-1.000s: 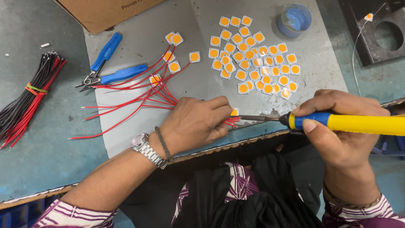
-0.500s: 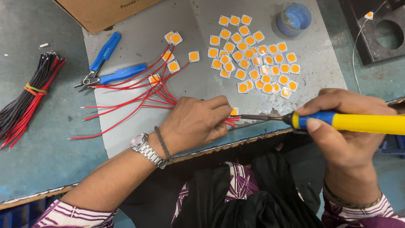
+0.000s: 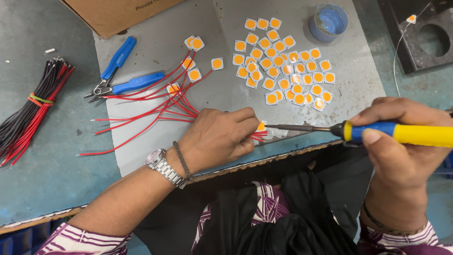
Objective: The person solders red insulated wires onto the contact pads of small square LED chip modules using a soldering iron, one module at a time, placing each finished wired module aside on the workbench while taking new wires and modules from the bench.
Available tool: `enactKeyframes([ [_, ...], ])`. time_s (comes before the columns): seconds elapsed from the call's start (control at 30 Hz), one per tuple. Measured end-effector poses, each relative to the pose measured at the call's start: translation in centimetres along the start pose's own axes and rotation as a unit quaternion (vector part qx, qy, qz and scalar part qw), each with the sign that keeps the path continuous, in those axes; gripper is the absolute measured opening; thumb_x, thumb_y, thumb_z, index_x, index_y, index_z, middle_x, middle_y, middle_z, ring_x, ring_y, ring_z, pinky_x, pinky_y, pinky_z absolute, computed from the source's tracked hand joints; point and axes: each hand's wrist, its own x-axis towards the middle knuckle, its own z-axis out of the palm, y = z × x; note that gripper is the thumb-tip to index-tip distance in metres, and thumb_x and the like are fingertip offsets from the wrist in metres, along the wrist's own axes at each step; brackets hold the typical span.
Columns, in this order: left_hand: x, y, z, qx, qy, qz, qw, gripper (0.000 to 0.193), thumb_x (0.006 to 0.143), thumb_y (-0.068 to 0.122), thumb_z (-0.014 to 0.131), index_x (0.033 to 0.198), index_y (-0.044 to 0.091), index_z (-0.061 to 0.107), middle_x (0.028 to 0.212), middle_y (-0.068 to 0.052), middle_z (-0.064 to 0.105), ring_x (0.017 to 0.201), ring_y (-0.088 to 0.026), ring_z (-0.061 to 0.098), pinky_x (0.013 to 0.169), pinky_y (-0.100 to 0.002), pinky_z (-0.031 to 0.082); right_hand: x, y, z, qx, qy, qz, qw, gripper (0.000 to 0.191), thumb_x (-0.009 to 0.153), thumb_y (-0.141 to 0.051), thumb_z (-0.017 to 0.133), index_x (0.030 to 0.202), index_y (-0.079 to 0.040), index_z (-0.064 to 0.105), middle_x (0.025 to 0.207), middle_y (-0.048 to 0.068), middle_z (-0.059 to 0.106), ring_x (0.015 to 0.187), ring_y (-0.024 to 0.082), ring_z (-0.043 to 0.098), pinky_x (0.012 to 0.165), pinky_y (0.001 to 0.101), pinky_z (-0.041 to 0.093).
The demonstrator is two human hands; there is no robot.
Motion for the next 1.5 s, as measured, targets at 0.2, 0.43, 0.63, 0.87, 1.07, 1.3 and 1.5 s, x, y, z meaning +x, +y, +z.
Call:
enactKeyframes([
  [0.2,-0.3,-0.8,-0.6,-0.040,0.098,0.038,0.994,0.019,0.084,0.014,0.074,0.096,0.005,0.062,0.111,-0.007,0.067,0.078,-0.030,0.068,0.064,-0.041,0.054,-2.3,2.7,0.5,0.123,0.099,-0.025,0.987,0.040,0.104,-0.025,0.077,0.123,0.009,0.064,0.106,0.020,0.072,0.080,0.022,0.071,0.073,0.0305,0.061],
  [0.43,-0.4,-4.0,-3.6,-0.060,0.274,-0.144,0.949,0.014,0.092,0.010,0.072,0.099,-0.002,0.067,0.100,-0.015,0.066,0.072,-0.027,0.063,0.064,-0.035,0.048,-2.3,3.2,4.1,0.094,-0.017,-0.081,0.992,0.031,0.111,-0.013,0.059,0.140,-0.005,0.056,0.118,0.015,0.068,0.104,0.029,0.076,0.087,0.0411,0.068],
  [0.63,0.2,-5.0,-3.3,-0.064,0.284,-0.148,0.945,0.020,0.104,0.013,0.066,0.093,-0.003,0.063,0.087,-0.015,0.062,0.070,-0.029,0.057,0.064,-0.039,0.043,1.6,3.7,8.1,-0.067,-0.121,-0.125,0.982,0.039,0.105,0.013,0.049,0.138,-0.005,0.038,0.149,0.023,0.059,0.127,0.033,0.070,0.105,0.0365,0.057],
  [0.87,0.0,-6.1,-2.3,-0.039,0.278,-0.098,0.955,0.017,0.105,0.011,0.063,0.097,-0.004,0.062,0.092,-0.019,0.060,0.081,-0.038,0.058,0.071,-0.046,0.044,2.1,2.9,9.9,-0.064,-0.131,-0.127,0.981,0.058,0.089,0.021,0.045,0.138,-0.008,0.039,0.149,0.019,0.060,0.125,0.031,0.072,0.100,0.0366,0.059],
  [1.07,0.2,-6.1,-2.2,-0.016,0.249,-0.085,0.965,0.017,0.103,0.011,0.063,0.097,-0.004,0.061,0.094,-0.019,0.060,0.087,-0.041,0.059,0.074,-0.048,0.045,2.2,3.6,10.5,-0.118,-0.108,-0.123,0.979,0.064,0.082,0.019,0.049,0.140,-0.006,0.037,0.151,0.020,0.058,0.123,0.031,0.071,0.097,0.0388,0.058],
  [1.3,0.4,-5.6,-2.3,0.014,0.316,0.020,0.948,0.012,0.106,0.010,0.063,0.110,-0.001,0.067,0.110,-0.016,0.066,0.096,-0.034,0.064,0.079,-0.042,0.051,1.8,3.4,10.3,-0.133,-0.074,-0.167,0.974,0.063,0.085,0.011,0.065,0.139,-0.009,0.038,0.152,0.014,0.058,0.111,0.024,0.073,0.102,0.0398,0.054],
  [1.5,0.8,-4.1,-1.9,-0.085,0.249,-0.047,0.964,0.017,0.105,0.014,0.068,0.106,-0.003,0.071,0.082,-0.012,0.063,0.070,-0.023,0.059,0.063,-0.036,0.043,2.0,3.0,10.0,-0.228,-0.082,-0.221,0.945,0.072,0.079,0.005,0.081,0.137,-0.008,0.042,0.145,0.013,0.062,0.100,0.023,0.071,0.103,0.0443,0.046],
])
